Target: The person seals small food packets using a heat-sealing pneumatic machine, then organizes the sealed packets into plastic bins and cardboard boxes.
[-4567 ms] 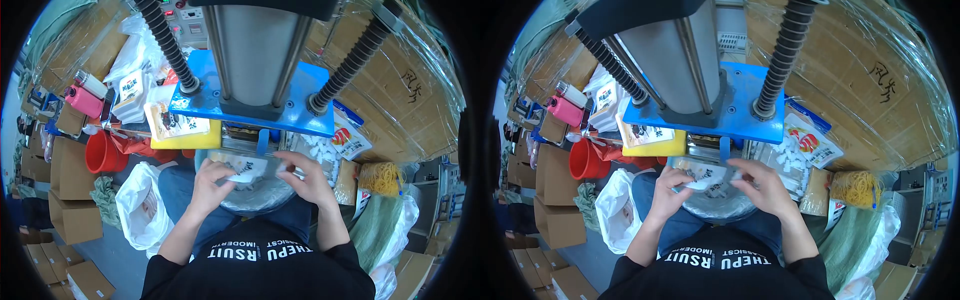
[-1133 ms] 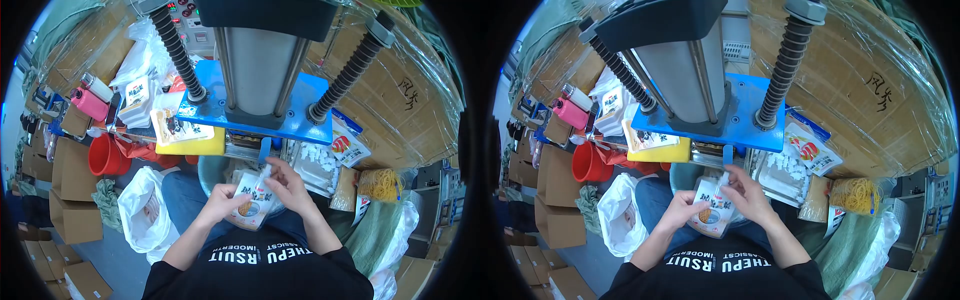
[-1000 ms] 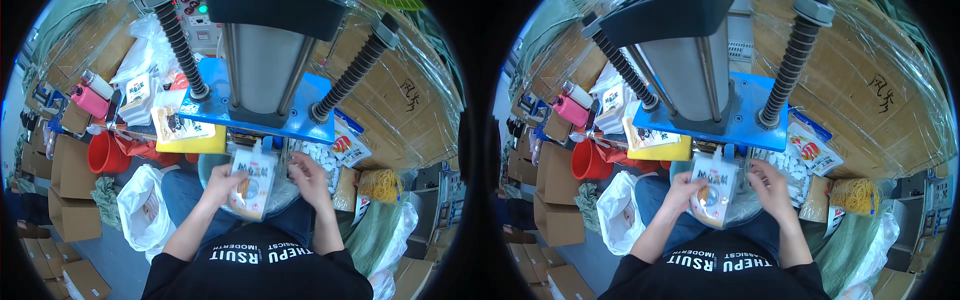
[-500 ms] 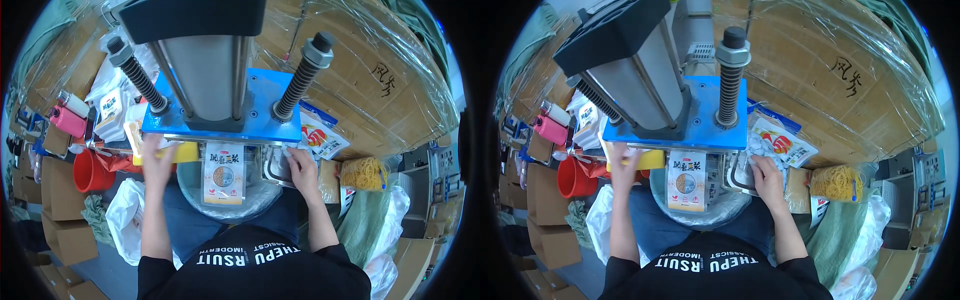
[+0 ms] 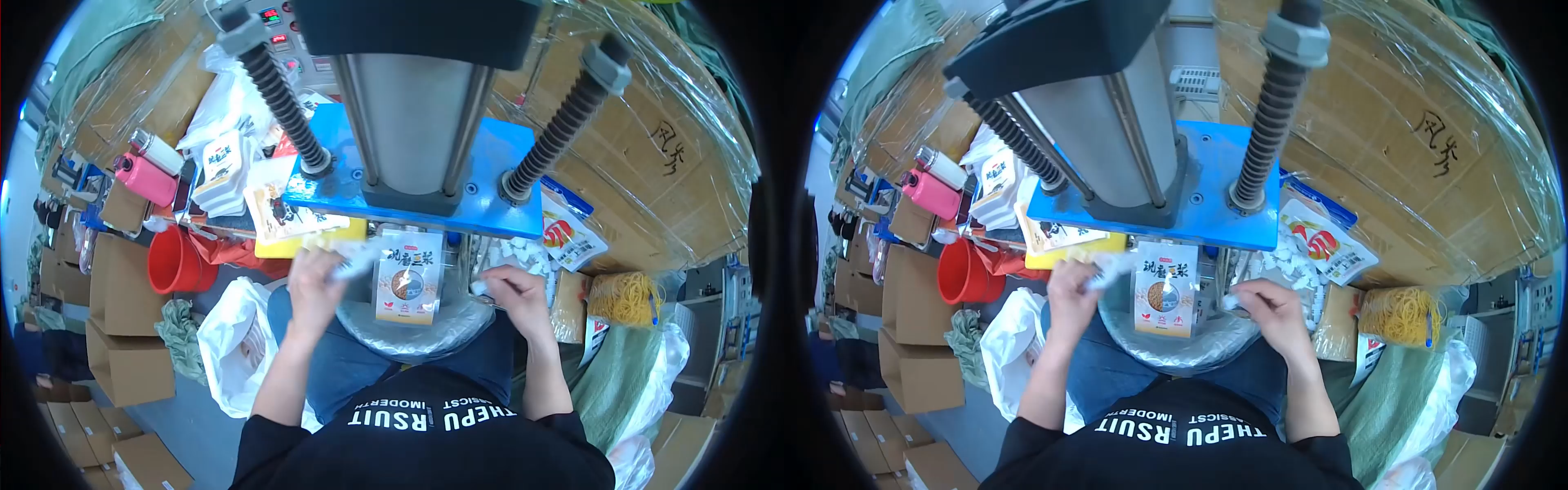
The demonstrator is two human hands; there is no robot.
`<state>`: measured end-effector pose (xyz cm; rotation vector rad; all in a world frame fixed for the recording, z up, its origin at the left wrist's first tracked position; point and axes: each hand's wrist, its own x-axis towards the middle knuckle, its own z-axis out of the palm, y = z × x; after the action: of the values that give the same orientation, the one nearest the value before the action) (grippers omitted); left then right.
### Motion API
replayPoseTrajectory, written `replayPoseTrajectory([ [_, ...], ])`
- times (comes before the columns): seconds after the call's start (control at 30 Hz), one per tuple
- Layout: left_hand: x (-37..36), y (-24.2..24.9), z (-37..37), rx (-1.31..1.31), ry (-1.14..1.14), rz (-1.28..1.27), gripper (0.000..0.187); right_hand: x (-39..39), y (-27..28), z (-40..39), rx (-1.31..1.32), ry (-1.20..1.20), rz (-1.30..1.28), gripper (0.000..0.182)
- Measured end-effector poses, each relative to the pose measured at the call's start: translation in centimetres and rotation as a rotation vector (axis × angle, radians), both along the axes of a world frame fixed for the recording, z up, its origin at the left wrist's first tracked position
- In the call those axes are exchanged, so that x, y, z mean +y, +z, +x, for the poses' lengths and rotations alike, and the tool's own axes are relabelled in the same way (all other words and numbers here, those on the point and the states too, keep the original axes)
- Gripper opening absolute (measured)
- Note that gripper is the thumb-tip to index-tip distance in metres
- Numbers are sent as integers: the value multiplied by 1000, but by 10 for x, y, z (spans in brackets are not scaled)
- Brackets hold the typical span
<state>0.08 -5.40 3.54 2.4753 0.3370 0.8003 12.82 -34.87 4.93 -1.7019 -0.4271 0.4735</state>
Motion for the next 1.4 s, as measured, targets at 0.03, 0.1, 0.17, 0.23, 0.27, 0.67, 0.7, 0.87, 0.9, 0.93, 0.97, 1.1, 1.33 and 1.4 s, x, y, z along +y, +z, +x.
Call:
replayPoseTrajectory([
  [0.03, -16, 9, -2, 43, -66, -33, 19, 5, 10, -1, 5, -12, -8, 11],
  [0.1, -37, 18, -2, 99, -187, -73, 17, 18, 32, 2, -392, 273, -77, 11],
  [0.17, -45, 22, -3, 173, -304, -178, 16, 32, 42, 4, -429, 354, -94, 12],
  [0.23, -45, 33, -6, 405, -463, -298, 14, 41, 51, 1, -435, 459, -118, 12],
  [0.27, -48, 31, -9, 402, -459, -292, 14, 43, 50, 0, -441, 461, -113, 12],
  [0.67, -51, -24, 26, 267, -168, -1626, 21, 1, -12, 46, -609, -206, -629, 18],
  [0.7, -48, -26, 36, 280, -125, -1646, 20, 0, -18, 52, -829, -255, -760, 18],
  [0.87, -45, -46, 47, 192, -130, -1719, 18, -6, -23, 27, -590, -331, -686, 23],
  [0.9, -45, -50, 47, 169, -155, -1733, 17, -8, -22, 26, -573, -329, -678, 23],
  [0.93, -43, -42, 47, 232, -135, -1624, 19, -13, -21, 25, -559, -332, -674, 24],
  [0.97, -37, -34, 45, 354, -147, -1369, 20, -18, -25, 29, -586, -322, -628, 23],
  [1.1, 21, 16, 34, 302, 100, -335, 30, -27, -16, 32, -549, -344, -598, 24],
  [1.33, 41, -29, -19, 119, -80, 230, 47, -33, -19, 36, -492, -251, -355, 25],
  [1.4, 50, -34, -17, 111, -80, 184, 36, -28, -18, 33, -457, -247, -335, 26],
])
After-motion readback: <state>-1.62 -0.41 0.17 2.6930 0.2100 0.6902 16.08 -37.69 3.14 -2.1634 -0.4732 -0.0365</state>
